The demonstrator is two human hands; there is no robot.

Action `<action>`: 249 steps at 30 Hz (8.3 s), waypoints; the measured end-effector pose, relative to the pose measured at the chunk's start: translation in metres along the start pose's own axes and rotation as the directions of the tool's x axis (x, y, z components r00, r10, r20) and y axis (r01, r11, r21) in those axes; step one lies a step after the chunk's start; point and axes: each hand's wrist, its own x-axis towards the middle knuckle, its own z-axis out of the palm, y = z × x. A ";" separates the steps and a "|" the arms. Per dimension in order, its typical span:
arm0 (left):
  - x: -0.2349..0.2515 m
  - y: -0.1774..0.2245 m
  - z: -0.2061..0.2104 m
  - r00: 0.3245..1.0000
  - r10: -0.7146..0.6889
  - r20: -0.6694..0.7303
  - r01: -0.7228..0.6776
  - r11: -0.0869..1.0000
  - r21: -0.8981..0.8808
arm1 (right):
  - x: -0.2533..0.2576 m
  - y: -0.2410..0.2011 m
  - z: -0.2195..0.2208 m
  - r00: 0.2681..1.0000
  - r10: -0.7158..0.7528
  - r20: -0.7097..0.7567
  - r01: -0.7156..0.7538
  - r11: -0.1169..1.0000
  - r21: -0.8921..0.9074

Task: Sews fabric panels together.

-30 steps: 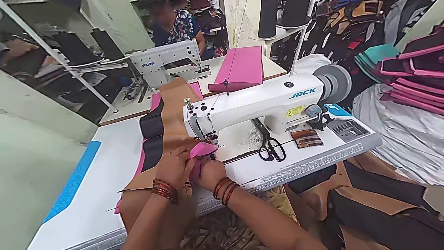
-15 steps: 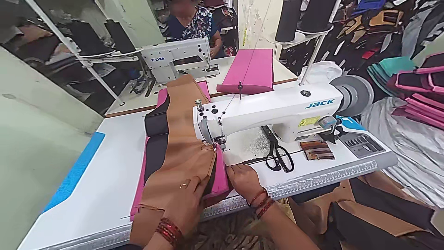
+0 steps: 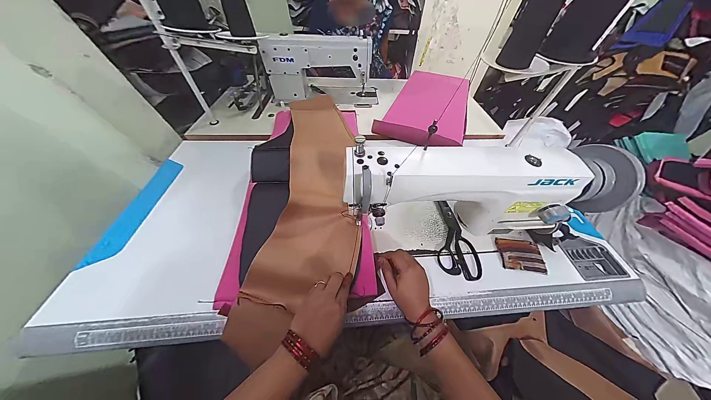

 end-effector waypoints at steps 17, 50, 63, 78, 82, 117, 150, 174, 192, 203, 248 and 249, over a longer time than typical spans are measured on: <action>0.012 0.002 -0.004 0.988 -0.110 0.111 0.124 0.984 -0.126 | 0.007 -0.033 0.031 0.945 -0.293 0.143 0.320 0.918 -0.235; 0.100 -0.015 0.012 0.830 -0.275 0.486 0.341 0.939 -0.052 | 0.043 -0.016 0.043 0.985 -0.154 0.072 0.168 0.946 -0.278; 0.089 -0.029 0.009 0.890 -0.229 0.395 0.315 0.934 -0.168 | 0.040 -0.012 0.042 0.970 -0.220 0.100 0.237 0.945 -0.224; 0.004 -0.114 -0.064 0.833 -0.554 0.006 0.548 0.822 -0.159 | 0.037 -0.016 0.039 0.940 -0.309 0.144 0.334 0.920 -0.206; 0.085 -0.152 -0.072 0.901 -0.415 -0.124 0.417 0.909 -0.015 | 0.046 -0.029 0.040 0.952 -0.245 0.186 0.281 0.939 -0.200; 0.024 -0.175 -0.045 0.696 -0.646 0.313 0.716 0.657 -0.235 | 0.034 -0.024 0.043 0.969 -0.203 0.141 0.232 0.944 -0.233; -0.010 -0.092 -0.054 0.564 -0.744 0.358 0.814 0.574 -0.090 | 0.048 -0.029 0.031 0.914 0.184 0.362 -0.104 0.967 -0.231; 0.020 -0.202 -0.031 0.940 -0.256 0.226 0.304 0.928 -0.213 | 0.038 -0.023 0.026 0.994 0.027 0.110 -0.031 0.999 0.036; -0.006 -0.181 -0.024 0.939 -0.309 0.151 0.338 0.909 -0.243 | 0.036 -0.024 0.033 0.971 -0.131 0.201 0.148 0.986 -0.072; -0.016 -0.144 -0.030 0.888 -0.436 0.144 0.458 0.866 -0.201 | 0.036 -0.024 0.036 0.978 -0.066 0.199 0.096 0.985 -0.142; 0.041 -0.032 -0.011 0.925 -0.237 -0.298 0.273 0.958 0.083 | 0.051 -0.008 0.026 0.972 0.001 0.233 0.019 0.997 -0.081; 0.051 -0.027 -0.008 0.971 -0.123 -0.203 0.135 0.990 0.047 | 0.050 -0.007 0.026 0.972 -0.008 0.234 0.023 0.998 -0.063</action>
